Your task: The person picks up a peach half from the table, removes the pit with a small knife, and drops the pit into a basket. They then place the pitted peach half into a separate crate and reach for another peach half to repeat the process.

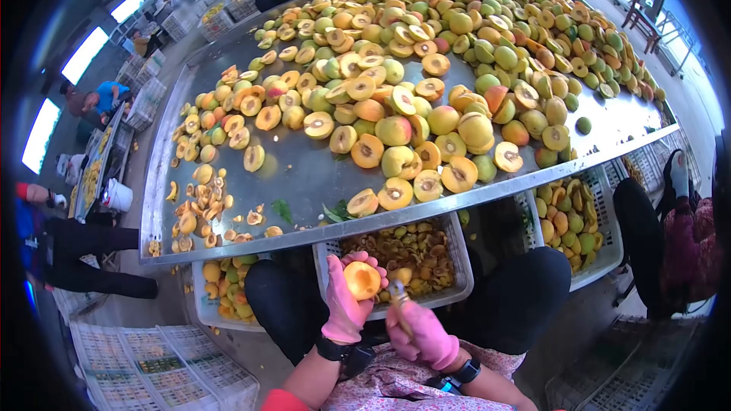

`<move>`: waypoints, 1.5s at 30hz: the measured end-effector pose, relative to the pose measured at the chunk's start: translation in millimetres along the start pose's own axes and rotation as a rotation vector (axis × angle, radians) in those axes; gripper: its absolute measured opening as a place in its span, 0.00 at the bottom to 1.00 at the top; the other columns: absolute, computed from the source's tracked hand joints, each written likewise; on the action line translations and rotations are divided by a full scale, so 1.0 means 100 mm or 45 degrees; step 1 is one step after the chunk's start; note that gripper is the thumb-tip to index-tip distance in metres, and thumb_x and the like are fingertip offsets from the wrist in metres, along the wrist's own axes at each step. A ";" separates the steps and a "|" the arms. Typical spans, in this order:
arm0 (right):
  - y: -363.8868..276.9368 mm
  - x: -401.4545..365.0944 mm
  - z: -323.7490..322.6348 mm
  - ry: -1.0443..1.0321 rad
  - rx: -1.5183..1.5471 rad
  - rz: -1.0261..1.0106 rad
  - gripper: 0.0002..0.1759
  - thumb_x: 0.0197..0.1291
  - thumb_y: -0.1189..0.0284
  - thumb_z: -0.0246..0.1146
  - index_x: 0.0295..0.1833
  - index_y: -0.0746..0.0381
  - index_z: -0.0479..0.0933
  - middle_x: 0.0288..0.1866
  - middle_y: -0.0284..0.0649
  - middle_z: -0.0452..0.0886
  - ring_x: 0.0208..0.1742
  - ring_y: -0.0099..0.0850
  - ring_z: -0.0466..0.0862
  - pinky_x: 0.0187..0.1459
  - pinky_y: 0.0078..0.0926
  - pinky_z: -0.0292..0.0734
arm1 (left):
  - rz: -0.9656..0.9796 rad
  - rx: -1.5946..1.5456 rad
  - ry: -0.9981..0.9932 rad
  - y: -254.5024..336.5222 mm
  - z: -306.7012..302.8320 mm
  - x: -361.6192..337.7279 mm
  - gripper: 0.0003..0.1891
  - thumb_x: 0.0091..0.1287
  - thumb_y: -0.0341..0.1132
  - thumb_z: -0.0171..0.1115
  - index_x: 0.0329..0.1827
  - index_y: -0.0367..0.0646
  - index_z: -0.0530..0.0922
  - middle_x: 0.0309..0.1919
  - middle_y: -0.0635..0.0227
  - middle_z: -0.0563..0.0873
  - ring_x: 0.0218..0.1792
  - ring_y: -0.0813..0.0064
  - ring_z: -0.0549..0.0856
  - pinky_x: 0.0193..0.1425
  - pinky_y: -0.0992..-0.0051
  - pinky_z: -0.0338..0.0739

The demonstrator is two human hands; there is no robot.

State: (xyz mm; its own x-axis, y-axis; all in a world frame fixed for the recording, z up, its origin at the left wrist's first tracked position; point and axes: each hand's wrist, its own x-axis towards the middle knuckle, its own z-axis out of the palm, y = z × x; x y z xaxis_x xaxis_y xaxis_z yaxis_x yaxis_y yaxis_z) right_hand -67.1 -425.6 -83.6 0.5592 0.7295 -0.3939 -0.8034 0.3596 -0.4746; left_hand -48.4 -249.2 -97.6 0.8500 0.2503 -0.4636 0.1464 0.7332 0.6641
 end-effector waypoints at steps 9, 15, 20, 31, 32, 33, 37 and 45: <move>0.10 0.20 -0.41 0.290 0.267 0.229 0.20 0.76 0.47 0.54 0.50 0.53 0.74 0.24 0.28 0.69 0.15 0.23 0.67 0.15 0.25 0.60 | 0.280 -0.470 0.219 1.01 -0.94 -0.55 0.30 0.77 0.64 0.48 0.54 0.45 0.82 0.46 0.63 0.87 0.49 0.56 0.87 0.55 0.55 0.86; 0.12 0.25 -0.31 0.298 0.149 0.253 0.21 0.76 0.47 0.55 0.50 0.54 0.75 0.25 0.30 0.70 0.15 0.23 0.66 0.15 0.25 0.60 | 1.016 0.282 0.838 1.61 -2.64 -0.74 0.19 0.79 0.52 0.54 0.52 0.45 0.79 0.49 0.66 0.82 0.54 0.70 0.82 0.65 0.61 0.76; 0.12 0.22 -0.24 0.340 0.032 0.205 0.22 0.75 0.45 0.56 0.50 0.54 0.76 0.25 0.28 0.71 0.15 0.22 0.66 0.16 0.23 0.59 | 1.298 0.315 1.481 1.90 -3.89 -0.51 0.15 0.78 0.37 0.57 0.61 0.39 0.78 0.56 0.61 0.82 0.60 0.70 0.79 0.69 0.64 0.71; 0.10 0.24 -0.33 0.356 0.002 0.180 0.23 0.75 0.47 0.57 0.49 0.58 0.75 0.24 0.32 0.70 0.14 0.25 0.67 0.14 0.26 0.63 | 1.313 1.264 0.878 1.80 -1.23 -0.10 0.18 0.75 0.35 0.61 0.65 0.40 0.76 0.62 0.58 0.80 0.62 0.61 0.79 0.69 0.63 0.71; 0.09 0.23 -0.34 0.343 0.003 0.173 0.23 0.74 0.47 0.57 0.49 0.58 0.75 0.24 0.32 0.70 0.14 0.25 0.68 0.13 0.26 0.63 | 1.494 1.479 0.742 1.81 -1.02 0.07 0.18 0.74 0.35 0.63 0.64 0.41 0.76 0.62 0.57 0.80 0.63 0.58 0.79 0.69 0.62 0.71; 0.09 0.22 -0.34 0.350 -0.012 0.164 0.22 0.75 0.48 0.57 0.49 0.58 0.75 0.24 0.32 0.70 0.14 0.25 0.68 0.13 0.26 0.62 | 1.666 1.693 0.584 1.82 -0.84 0.22 0.19 0.72 0.35 0.65 0.64 0.42 0.77 0.61 0.56 0.80 0.63 0.55 0.79 0.69 0.60 0.71; 0.09 0.21 -0.41 0.379 -0.007 0.101 0.20 0.76 0.51 0.55 0.48 0.59 0.74 0.23 0.34 0.71 0.12 0.28 0.68 0.12 0.29 0.62 | 1.589 2.062 0.423 1.86 -0.42 0.95 0.25 0.69 0.38 0.66 0.67 0.43 0.73 0.62 0.53 0.77 0.64 0.50 0.76 0.71 0.57 0.71; -0.04 0.17 -0.32 0.459 -0.117 0.138 0.15 0.77 0.60 0.55 0.48 0.61 0.74 0.23 0.34 0.72 0.14 0.27 0.69 0.14 0.26 0.61 | 0.662 2.561 0.620 2.47 -0.35 1.87 0.35 0.65 0.41 0.70 0.75 0.43 0.69 0.73 0.49 0.71 0.70 0.49 0.74 0.72 0.58 0.72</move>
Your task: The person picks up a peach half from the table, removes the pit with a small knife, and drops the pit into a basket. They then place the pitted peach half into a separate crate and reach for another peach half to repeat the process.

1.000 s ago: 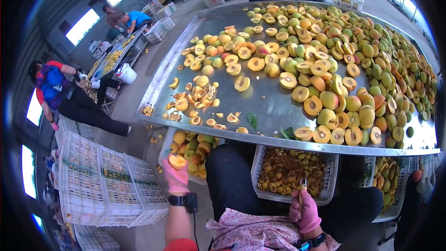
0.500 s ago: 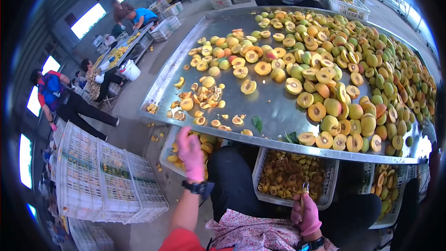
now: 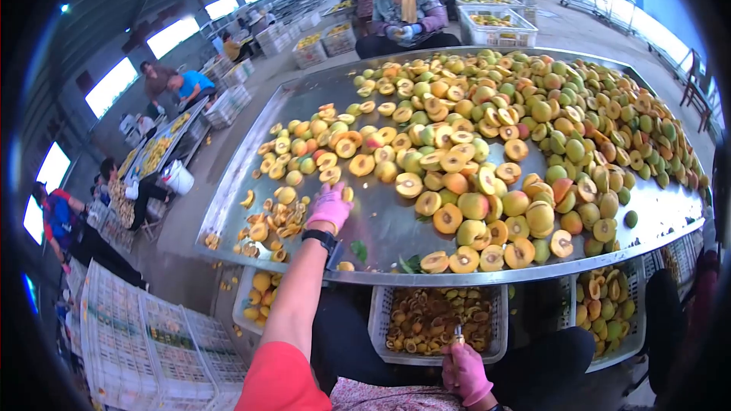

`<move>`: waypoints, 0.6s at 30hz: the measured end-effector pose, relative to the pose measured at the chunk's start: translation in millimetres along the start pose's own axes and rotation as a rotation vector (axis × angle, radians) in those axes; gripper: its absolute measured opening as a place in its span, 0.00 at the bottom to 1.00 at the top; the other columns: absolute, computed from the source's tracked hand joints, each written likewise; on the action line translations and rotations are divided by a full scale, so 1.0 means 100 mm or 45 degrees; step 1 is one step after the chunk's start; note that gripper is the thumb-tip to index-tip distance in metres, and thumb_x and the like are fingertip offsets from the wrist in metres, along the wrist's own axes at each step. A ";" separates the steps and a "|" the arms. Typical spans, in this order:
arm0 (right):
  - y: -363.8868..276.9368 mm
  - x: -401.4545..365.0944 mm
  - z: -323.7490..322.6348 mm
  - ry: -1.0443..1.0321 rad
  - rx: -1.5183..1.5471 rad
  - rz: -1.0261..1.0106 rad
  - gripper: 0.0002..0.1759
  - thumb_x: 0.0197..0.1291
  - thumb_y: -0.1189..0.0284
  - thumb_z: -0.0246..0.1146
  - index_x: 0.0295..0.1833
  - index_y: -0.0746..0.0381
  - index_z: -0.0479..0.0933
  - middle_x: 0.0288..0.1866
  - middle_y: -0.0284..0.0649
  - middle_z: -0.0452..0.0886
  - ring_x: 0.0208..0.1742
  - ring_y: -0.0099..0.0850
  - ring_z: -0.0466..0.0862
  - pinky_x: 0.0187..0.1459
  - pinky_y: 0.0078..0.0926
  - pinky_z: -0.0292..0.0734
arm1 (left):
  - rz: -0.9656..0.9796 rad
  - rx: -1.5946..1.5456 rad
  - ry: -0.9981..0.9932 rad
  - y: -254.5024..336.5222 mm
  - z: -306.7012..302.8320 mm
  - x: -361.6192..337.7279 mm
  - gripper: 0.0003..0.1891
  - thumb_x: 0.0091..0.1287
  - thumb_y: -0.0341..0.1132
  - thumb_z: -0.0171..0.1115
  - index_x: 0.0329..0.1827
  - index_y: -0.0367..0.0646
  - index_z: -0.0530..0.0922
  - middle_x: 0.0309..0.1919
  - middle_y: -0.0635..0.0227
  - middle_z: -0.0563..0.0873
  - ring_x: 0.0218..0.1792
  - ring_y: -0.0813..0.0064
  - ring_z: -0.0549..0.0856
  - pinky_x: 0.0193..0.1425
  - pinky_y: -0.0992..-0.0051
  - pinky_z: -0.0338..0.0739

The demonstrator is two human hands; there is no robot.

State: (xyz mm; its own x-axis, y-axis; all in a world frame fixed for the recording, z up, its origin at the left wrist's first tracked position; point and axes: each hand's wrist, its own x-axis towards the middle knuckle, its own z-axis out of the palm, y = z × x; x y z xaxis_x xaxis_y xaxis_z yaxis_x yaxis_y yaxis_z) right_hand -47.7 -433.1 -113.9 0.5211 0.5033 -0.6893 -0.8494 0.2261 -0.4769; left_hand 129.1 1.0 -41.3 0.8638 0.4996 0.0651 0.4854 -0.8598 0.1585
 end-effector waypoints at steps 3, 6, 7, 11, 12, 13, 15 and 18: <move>-0.06 -0.07 0.08 -0.035 -0.082 -0.028 0.15 0.77 0.60 0.56 0.50 0.62 0.75 0.22 0.34 0.72 0.14 0.26 0.67 0.14 0.25 0.59 | -0.134 -0.729 -0.268 -0.30 0.25 0.39 0.37 0.65 0.43 0.73 0.75 0.40 0.71 0.58 0.54 0.87 0.59 0.62 0.85 0.67 0.70 0.76; -0.04 -0.04 0.06 -0.081 -0.166 -0.003 0.16 0.78 0.59 0.55 0.50 0.62 0.75 0.22 0.32 0.72 0.14 0.24 0.66 0.15 0.23 0.60 | -0.133 -0.667 -0.375 -0.19 0.08 0.32 0.42 0.56 0.42 0.81 0.76 0.48 0.71 0.67 0.49 0.79 0.67 0.58 0.80 0.69 0.67 0.76; -0.05 -0.05 0.08 -0.085 -0.171 0.002 0.16 0.77 0.58 0.57 0.50 0.62 0.75 0.23 0.32 0.72 0.14 0.23 0.66 0.16 0.22 0.60 | -0.092 -0.505 -0.382 -0.08 -0.04 0.22 0.45 0.54 0.43 0.82 0.77 0.49 0.70 0.69 0.49 0.77 0.68 0.57 0.79 0.70 0.66 0.75; -0.02 -0.05 0.10 -0.132 -0.191 0.029 0.16 0.77 0.59 0.57 0.51 0.62 0.75 0.23 0.32 0.73 0.15 0.22 0.67 0.17 0.22 0.60 | 0.148 -0.173 -0.392 0.13 -0.14 -0.03 0.53 0.46 0.54 0.86 0.77 0.51 0.69 0.71 0.46 0.71 0.70 0.53 0.75 0.69 0.61 0.76; -0.01 -0.05 0.09 -0.139 -0.198 0.023 0.15 0.77 0.59 0.56 0.51 0.61 0.75 0.23 0.31 0.73 0.15 0.22 0.67 0.17 0.22 0.60 | 0.202 -0.165 -0.403 0.14 -0.11 -0.06 0.53 0.45 0.55 0.85 0.76 0.51 0.69 0.70 0.46 0.72 0.69 0.53 0.75 0.67 0.60 0.78; 0.02 -0.03 0.07 -0.146 -0.204 0.017 0.15 0.77 0.59 0.56 0.51 0.61 0.75 0.23 0.31 0.73 0.15 0.22 0.68 0.17 0.22 0.60 | 0.165 -0.367 -0.444 0.13 -0.11 -0.07 0.48 0.46 0.55 0.86 0.70 0.48 0.74 0.67 0.52 0.76 0.65 0.58 0.79 0.63 0.62 0.80; 0.05 -0.01 0.05 -0.141 -0.230 0.022 0.15 0.77 0.59 0.56 0.51 0.60 0.75 0.24 0.30 0.73 0.15 0.21 0.69 0.18 0.21 0.61 | 0.091 -0.626 -0.722 0.07 -0.17 -0.02 0.45 0.47 0.53 0.86 0.68 0.46 0.76 0.61 0.58 0.81 0.60 0.63 0.81 0.60 0.65 0.81; 0.06 -0.03 0.07 -0.147 -0.202 0.004 0.14 0.78 0.60 0.56 0.49 0.61 0.76 0.24 0.31 0.73 0.15 0.22 0.67 0.16 0.20 0.60 | 0.288 -0.325 -0.752 0.10 -0.21 -0.03 0.31 0.49 0.47 0.84 0.52 0.42 0.81 0.43 0.65 0.87 0.47 0.69 0.86 0.51 0.68 0.81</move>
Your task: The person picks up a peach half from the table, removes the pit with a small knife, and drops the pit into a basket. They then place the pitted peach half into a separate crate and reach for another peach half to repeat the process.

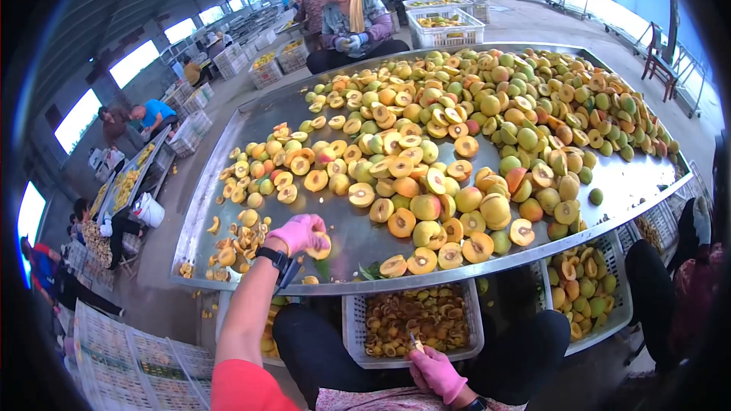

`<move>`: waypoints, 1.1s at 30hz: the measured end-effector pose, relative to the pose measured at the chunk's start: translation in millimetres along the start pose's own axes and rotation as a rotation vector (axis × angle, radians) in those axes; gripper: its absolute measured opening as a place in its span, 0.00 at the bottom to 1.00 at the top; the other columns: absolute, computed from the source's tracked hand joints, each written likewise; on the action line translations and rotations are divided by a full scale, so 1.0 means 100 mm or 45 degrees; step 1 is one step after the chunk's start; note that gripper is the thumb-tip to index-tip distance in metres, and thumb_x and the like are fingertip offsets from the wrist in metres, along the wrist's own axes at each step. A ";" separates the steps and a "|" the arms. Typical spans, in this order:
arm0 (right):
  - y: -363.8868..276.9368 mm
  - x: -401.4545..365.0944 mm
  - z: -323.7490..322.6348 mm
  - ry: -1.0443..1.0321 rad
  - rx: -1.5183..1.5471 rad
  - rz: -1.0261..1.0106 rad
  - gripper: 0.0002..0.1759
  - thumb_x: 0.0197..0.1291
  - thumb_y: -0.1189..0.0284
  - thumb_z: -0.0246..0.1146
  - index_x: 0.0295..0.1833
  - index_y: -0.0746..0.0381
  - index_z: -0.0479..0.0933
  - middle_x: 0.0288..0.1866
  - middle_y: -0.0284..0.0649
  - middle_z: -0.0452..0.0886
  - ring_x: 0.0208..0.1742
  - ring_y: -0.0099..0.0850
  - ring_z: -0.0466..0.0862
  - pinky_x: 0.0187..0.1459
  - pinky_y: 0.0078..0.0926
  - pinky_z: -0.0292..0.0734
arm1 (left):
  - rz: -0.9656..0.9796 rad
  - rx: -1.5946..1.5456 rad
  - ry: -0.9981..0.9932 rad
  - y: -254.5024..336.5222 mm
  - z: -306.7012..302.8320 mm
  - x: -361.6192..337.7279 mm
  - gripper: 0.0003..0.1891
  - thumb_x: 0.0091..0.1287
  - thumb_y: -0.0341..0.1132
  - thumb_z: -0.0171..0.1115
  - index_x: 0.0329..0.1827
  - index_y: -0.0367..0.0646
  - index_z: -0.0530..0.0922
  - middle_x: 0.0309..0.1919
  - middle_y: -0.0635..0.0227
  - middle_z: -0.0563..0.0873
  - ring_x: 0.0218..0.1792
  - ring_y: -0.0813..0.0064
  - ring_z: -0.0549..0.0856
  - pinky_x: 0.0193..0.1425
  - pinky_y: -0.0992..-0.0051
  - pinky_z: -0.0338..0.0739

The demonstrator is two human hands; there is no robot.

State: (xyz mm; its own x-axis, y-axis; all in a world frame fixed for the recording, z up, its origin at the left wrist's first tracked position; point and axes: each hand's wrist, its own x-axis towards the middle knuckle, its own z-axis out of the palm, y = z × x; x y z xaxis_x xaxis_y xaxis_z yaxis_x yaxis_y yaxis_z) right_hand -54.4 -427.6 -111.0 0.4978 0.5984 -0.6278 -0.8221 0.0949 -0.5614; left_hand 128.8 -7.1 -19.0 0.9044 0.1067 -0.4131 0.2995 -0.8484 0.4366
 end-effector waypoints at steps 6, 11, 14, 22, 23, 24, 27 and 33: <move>-0.09 -0.10 0.09 0.037 -0.083 -0.057 0.13 0.78 0.60 0.55 0.48 0.60 0.74 0.24 0.30 0.73 0.15 0.21 0.68 0.16 0.20 0.61 | 0.333 0.454 0.200 0.11 0.33 -0.32 0.32 0.51 0.44 0.82 0.57 0.43 0.78 0.47 0.58 0.85 0.52 0.55 0.85 0.59 0.65 0.79; -0.09 -0.16 0.25 0.197 -0.505 -0.473 0.12 0.76 0.62 0.57 0.48 0.60 0.73 0.25 0.31 0.74 0.21 0.22 0.72 0.22 0.21 0.65 | 0.225 -1.301 0.251 0.69 0.77 -0.91 0.26 0.62 0.39 0.76 0.61 0.43 0.76 0.49 0.61 0.83 0.46 0.64 0.86 0.50 0.64 0.85; -0.35 -0.38 0.46 0.265 -0.924 -0.761 0.13 0.74 0.63 0.60 0.52 0.62 0.73 0.27 0.41 0.78 0.29 0.33 0.82 0.31 0.32 0.74 | 0.289 -2.136 0.131 1.12 1.34 -1.34 0.19 0.71 0.34 0.68 0.62 0.39 0.75 0.49 0.60 0.83 0.42 0.68 0.87 0.43 0.65 0.88; -0.26 -0.32 0.50 0.354 -1.090 -0.776 0.20 0.75 0.55 0.58 0.52 0.62 0.72 0.33 0.53 0.81 0.37 0.57 0.84 0.35 0.48 0.76 | 0.145 -2.126 0.276 1.58 2.06 -1.85 0.29 0.81 0.59 0.44 0.62 0.39 0.73 0.54 0.59 0.84 0.42 0.69 0.86 0.47 0.68 0.85; -0.24 -0.30 0.49 0.342 -1.102 -0.748 0.21 0.76 0.53 0.56 0.52 0.62 0.70 0.34 0.55 0.82 0.38 0.60 0.83 0.36 0.50 0.76 | 0.125 -2.075 0.341 1.61 2.09 -1.85 0.32 0.80 0.63 0.43 0.61 0.40 0.74 0.54 0.59 0.84 0.42 0.68 0.86 0.47 0.67 0.85; -0.24 -0.30 0.50 0.345 -1.086 -0.745 0.21 0.76 0.53 0.56 0.52 0.62 0.70 0.35 0.56 0.82 0.38 0.60 0.83 0.36 0.51 0.76 | 0.129 -2.058 0.352 1.62 2.12 -1.86 0.32 0.80 0.63 0.42 0.61 0.40 0.74 0.53 0.59 0.84 0.41 0.68 0.86 0.47 0.68 0.85; -0.25 -0.30 0.51 0.350 -1.059 -0.746 0.20 0.76 0.55 0.56 0.52 0.63 0.68 0.36 0.57 0.82 0.39 0.62 0.83 0.36 0.53 0.75 | 0.121 -2.020 0.378 1.66 2.16 -1.87 0.34 0.79 0.65 0.41 0.60 0.40 0.74 0.53 0.58 0.84 0.40 0.68 0.87 0.47 0.69 0.85; -0.26 -0.29 0.51 0.352 -1.090 -0.705 0.18 0.76 0.58 0.56 0.52 0.63 0.66 0.39 0.60 0.82 0.40 0.63 0.82 0.38 0.56 0.75 | 0.043 -2.127 0.514 1.76 2.30 -1.85 0.32 0.78 0.65 0.45 0.59 0.41 0.73 0.48 0.59 0.84 0.40 0.65 0.88 0.45 0.68 0.87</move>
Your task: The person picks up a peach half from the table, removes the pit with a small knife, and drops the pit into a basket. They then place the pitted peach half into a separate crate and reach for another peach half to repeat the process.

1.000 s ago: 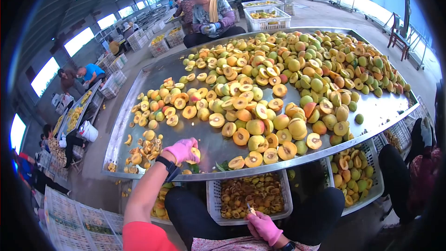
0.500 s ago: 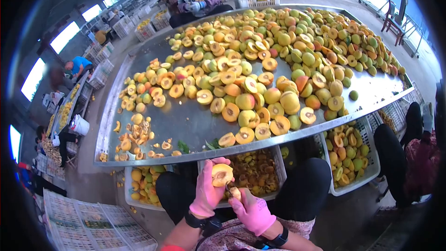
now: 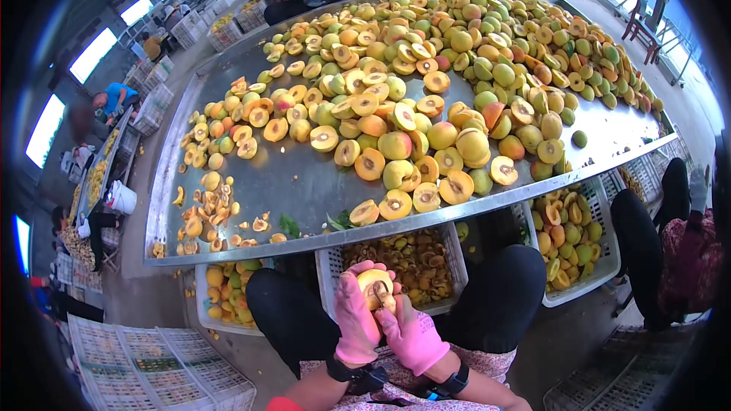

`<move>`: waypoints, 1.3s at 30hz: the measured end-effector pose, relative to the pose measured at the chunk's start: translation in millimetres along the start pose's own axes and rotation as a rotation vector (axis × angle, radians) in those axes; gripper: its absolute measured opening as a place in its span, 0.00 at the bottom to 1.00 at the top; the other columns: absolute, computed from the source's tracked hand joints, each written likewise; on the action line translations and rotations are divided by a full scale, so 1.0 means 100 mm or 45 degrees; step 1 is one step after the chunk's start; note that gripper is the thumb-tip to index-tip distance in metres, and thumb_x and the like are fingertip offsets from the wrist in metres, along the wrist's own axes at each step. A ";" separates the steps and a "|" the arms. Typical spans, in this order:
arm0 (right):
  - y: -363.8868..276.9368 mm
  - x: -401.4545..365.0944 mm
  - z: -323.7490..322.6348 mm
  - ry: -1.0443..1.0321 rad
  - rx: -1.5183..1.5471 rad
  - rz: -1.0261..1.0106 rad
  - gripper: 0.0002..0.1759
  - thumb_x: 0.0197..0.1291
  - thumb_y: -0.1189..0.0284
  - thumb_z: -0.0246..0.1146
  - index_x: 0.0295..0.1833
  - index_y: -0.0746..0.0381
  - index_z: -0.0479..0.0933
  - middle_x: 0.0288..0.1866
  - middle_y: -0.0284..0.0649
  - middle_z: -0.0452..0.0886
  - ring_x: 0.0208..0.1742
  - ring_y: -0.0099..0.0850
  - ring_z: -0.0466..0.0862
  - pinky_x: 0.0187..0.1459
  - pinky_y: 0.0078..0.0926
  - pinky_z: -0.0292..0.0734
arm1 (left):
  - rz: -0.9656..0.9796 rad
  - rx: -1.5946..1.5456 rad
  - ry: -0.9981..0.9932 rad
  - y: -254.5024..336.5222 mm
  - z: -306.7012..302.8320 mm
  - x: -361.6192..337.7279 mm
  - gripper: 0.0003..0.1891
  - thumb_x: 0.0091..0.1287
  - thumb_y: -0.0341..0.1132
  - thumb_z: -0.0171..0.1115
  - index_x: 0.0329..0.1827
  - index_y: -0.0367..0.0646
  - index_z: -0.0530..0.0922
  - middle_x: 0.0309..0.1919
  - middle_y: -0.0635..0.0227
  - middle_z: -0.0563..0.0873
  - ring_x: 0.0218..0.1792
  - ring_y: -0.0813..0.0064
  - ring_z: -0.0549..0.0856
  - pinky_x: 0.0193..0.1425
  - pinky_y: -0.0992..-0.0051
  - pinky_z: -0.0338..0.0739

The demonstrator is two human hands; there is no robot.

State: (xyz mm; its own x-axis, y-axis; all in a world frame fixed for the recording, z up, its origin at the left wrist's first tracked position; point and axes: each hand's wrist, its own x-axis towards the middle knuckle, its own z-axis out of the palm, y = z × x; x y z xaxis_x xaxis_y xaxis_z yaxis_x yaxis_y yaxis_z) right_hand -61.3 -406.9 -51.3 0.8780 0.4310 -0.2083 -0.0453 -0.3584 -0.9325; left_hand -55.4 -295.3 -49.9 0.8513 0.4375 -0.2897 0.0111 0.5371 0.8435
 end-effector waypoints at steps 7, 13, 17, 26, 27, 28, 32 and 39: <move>0.07 0.01 0.04 -0.040 0.105 0.070 0.19 0.76 0.57 0.56 0.52 0.63 0.66 0.36 0.61 0.82 0.40 0.63 0.82 0.38 0.57 0.75 | 0.019 0.047 -0.080 -0.05 -0.06 0.02 0.34 0.71 0.66 0.59 0.58 0.41 0.74 0.44 0.56 0.85 0.37 0.64 0.89 0.42 0.69 0.87; 0.11 0.03 0.07 -0.055 0.127 0.100 0.19 0.76 0.57 0.56 0.52 0.63 0.66 0.35 0.61 0.82 0.40 0.63 0.83 0.37 0.56 0.75 | 0.066 0.092 -0.095 -0.06 -0.04 0.01 0.32 0.71 0.65 0.60 0.58 0.42 0.74 0.45 0.58 0.84 0.38 0.64 0.89 0.43 0.69 0.87; 0.08 0.03 0.10 0.104 0.185 -0.040 0.17 0.76 0.59 0.57 0.51 0.63 0.66 0.34 0.60 0.81 0.39 0.63 0.83 0.36 0.57 0.74 | 0.032 -0.061 -0.036 -0.01 0.11 -0.01 0.29 0.75 0.62 0.56 0.58 0.42 0.73 0.50 0.60 0.82 0.42 0.64 0.88 0.48 0.67 0.87; 0.08 0.04 0.02 -0.045 0.175 0.048 0.18 0.76 0.60 0.56 0.52 0.65 0.68 0.37 0.61 0.80 0.40 0.64 0.81 0.37 0.52 0.75 | 0.198 0.083 -0.056 -0.07 0.07 -0.03 0.30 0.74 0.63 0.57 0.58 0.42 0.73 0.50 0.58 0.82 0.46 0.62 0.88 0.50 0.67 0.87; 0.07 0.04 0.00 -0.083 0.185 0.057 0.18 0.76 0.59 0.56 0.51 0.66 0.68 0.37 0.61 0.80 0.40 0.63 0.81 0.38 0.52 0.75 | 0.211 0.086 -0.046 -0.08 0.06 -0.03 0.31 0.72 0.63 0.59 0.58 0.42 0.73 0.50 0.57 0.83 0.44 0.61 0.89 0.48 0.67 0.87; 0.06 0.04 -0.02 -0.121 0.196 0.067 0.18 0.76 0.59 0.56 0.51 0.66 0.68 0.38 0.60 0.81 0.41 0.62 0.81 0.39 0.52 0.75 | 0.183 0.106 -0.048 -0.08 0.03 -0.03 0.32 0.72 0.64 0.59 0.58 0.41 0.74 0.49 0.57 0.84 0.43 0.62 0.89 0.48 0.68 0.87; 0.04 0.05 -0.07 -0.269 0.185 0.122 0.20 0.77 0.58 0.54 0.54 0.67 0.68 0.40 0.59 0.82 0.44 0.60 0.83 0.44 0.49 0.77 | 0.117 0.208 -0.045 -0.01 -0.03 -0.06 0.33 0.72 0.66 0.58 0.56 0.40 0.74 0.44 0.57 0.85 0.40 0.65 0.89 0.44 0.70 0.86; 0.00 0.05 -0.14 -0.520 0.319 0.131 0.25 0.78 0.56 0.51 0.64 0.68 0.69 0.46 0.60 0.84 0.50 0.57 0.84 0.52 0.46 0.77 | 0.152 0.262 -0.101 0.01 -0.19 -0.08 0.32 0.73 0.64 0.57 0.53 0.38 0.75 0.41 0.57 0.86 0.35 0.66 0.89 0.40 0.70 0.86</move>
State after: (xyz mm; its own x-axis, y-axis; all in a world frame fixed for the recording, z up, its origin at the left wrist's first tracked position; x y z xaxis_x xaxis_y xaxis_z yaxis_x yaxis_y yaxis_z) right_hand -50.2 -416.8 -48.0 0.6064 0.7116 -0.3549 -0.2792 -0.2273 -0.9329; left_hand -72.0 -284.2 -55.3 0.8914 0.4268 -0.1526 0.0073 0.3231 0.9463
